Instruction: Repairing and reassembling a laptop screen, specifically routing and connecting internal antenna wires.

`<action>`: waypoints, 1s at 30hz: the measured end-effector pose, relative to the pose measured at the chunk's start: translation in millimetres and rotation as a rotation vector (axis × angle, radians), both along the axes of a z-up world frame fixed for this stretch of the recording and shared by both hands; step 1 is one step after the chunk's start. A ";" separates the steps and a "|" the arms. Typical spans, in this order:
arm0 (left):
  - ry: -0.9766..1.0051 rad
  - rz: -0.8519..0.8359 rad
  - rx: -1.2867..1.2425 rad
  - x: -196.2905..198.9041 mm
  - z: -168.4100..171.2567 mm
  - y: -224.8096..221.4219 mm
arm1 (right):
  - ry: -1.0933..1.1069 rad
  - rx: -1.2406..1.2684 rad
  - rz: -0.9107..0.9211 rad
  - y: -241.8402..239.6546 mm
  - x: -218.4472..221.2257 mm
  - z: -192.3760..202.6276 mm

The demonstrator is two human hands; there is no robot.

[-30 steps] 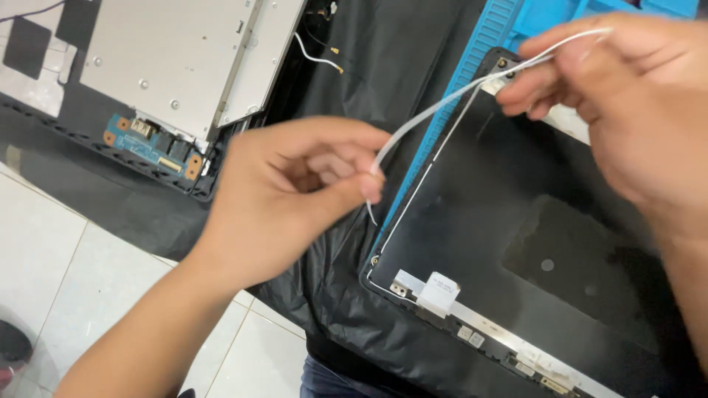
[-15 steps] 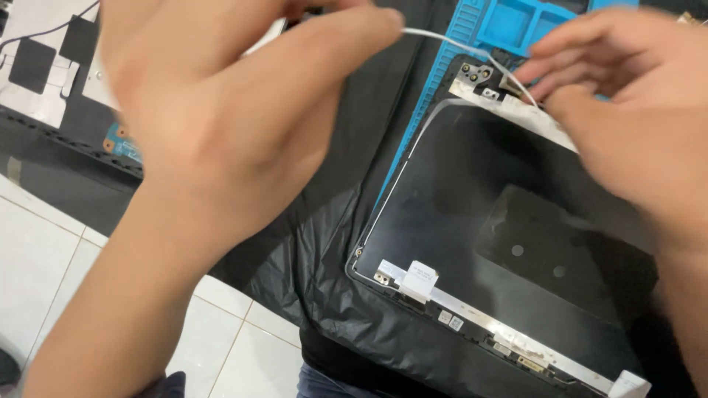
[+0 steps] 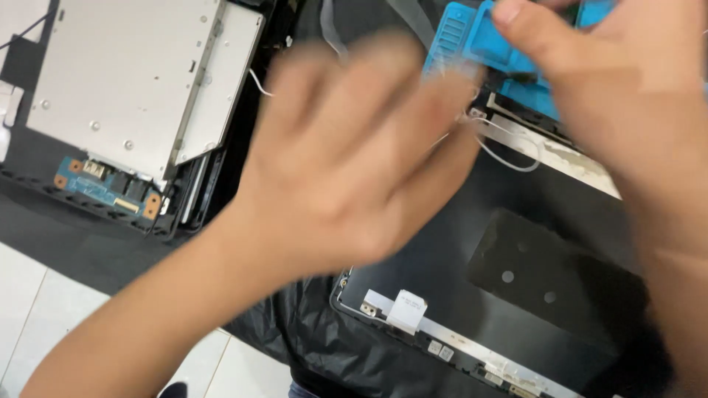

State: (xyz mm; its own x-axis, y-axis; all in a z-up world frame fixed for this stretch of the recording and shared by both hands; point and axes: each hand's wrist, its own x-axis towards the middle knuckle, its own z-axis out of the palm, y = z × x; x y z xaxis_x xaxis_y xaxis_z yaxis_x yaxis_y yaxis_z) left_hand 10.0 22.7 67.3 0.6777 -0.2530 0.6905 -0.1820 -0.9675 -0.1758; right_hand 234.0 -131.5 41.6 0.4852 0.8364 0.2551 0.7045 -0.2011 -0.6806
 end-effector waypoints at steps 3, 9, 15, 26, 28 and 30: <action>0.319 -0.068 -0.216 -11.9 -9.7 -4.9 | -0.133 -0.099 -0.307 -14.7 -6.4 -2.8; 0.449 -0.066 -0.376 -24.4 -53.4 8.2 | -0.538 -0.182 0.564 14.1 -42.2 8.4; 0.491 -0.051 -0.419 -22.0 -61.7 12.7 | -0.618 -0.228 0.546 23.3 -38.9 -8.6; 0.499 -0.036 -0.510 -22.3 -66.7 10.1 | -0.604 -0.311 0.416 38.0 -41.0 -9.9; 0.507 -0.029 -0.508 -21.7 -66.3 9.5 | -0.544 -0.289 0.343 39.3 -39.6 -8.3; 0.539 -0.023 -0.512 -19.4 -65.6 9.4 | -0.469 -0.347 0.336 37.0 -36.3 -8.4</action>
